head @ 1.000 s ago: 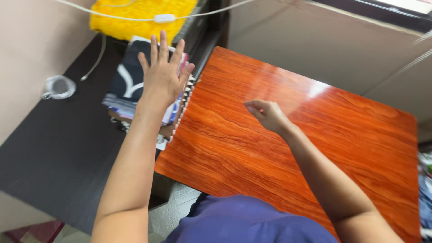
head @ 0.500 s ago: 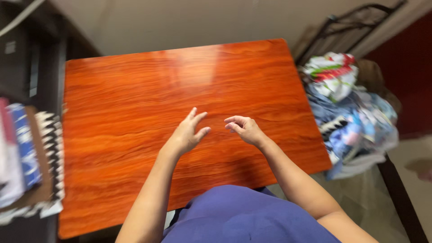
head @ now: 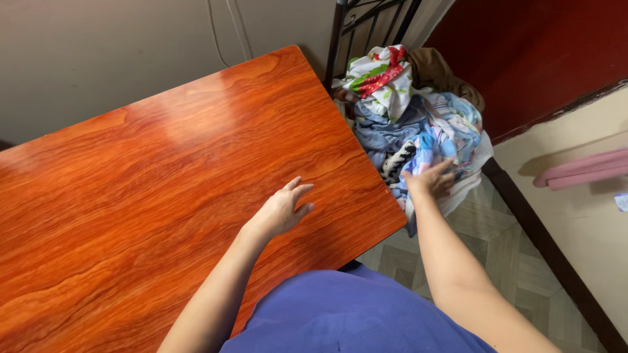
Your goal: The person folds several cloth items by hand on a wooden table, including a striped towel and two patterned pillowcases, and places each one on a stack of folded laundry.
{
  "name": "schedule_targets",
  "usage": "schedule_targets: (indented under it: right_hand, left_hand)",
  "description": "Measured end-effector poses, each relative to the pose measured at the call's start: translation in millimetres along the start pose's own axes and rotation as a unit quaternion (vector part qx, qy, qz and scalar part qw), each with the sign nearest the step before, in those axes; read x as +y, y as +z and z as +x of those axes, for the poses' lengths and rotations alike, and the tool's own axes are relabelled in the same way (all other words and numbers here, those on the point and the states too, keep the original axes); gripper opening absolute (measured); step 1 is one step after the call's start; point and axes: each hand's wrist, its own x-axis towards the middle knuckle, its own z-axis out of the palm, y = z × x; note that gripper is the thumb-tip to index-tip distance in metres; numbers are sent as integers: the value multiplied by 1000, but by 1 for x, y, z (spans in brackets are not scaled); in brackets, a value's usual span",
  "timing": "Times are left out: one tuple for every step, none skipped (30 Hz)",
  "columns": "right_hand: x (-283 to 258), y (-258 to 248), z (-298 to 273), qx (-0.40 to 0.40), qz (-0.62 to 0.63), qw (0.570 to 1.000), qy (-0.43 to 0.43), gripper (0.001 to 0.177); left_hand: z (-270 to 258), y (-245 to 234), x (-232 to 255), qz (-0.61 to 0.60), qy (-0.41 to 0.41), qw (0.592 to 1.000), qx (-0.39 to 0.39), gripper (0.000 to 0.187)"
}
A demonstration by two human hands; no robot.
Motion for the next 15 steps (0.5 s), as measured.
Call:
schedule_targets:
  right_hand:
    - [9,9,8,-21,-40,998,32,124]
    - [13,18,23,-43,-17,998,36,95]
    - [16,25,39,-66,6,997,39,69]
    - [17,28,54,-89,28,995,40,48]
    - [11,22,70,-12,99,993,-58,41]
    - [-3,15,81,63,168,972,-155,35]
    - [-27,4,90,50,300,941,-152,32]
    - [-54,-17,94,35,426,893,-144,28]
    - [-82,-40,84,-52,553,813,-174,19]
    - [-109,-68,66,-95,599,763,-226,21]
    - [-133,-97,41,-136,639,705,-277,25]
    - [-152,-122,8,-114,620,709,-317,27]
    - [-171,-143,-27,-91,599,711,-357,30]
    - [-186,-160,-62,-138,613,695,-350,33]
    - [-196,-169,-101,-184,624,677,-344,37]
  left_hand:
    - [2,3,-1,1,-2,1000,-3,57]
    - [2,5,-3,2,-4,1000,-5,57]
    - [2,7,-5,2,-7,1000,-8,57]
    - [2,7,-7,1,-13,1000,-8,57]
    - [1,7,-9,0,-18,1000,-8,57]
    - [0,7,-11,-2,-25,1000,-8,57]
    - [0,6,-12,-3,-15,1000,2,57]
    - [0,4,-13,-3,-5,1000,11,57]
    - [0,2,-14,-4,5,1000,21,57]
    - [0,-1,-14,2,4,1000,19,57]
    - [3,-3,-11,8,3,1000,16,57]
    - [3,-5,-10,14,2,1000,13,58]
    - [3,-7,-9,-7,43,997,68,65]
    - [2,-11,-7,-27,83,989,123,74]
    - [1,-14,-6,-47,124,975,177,84]
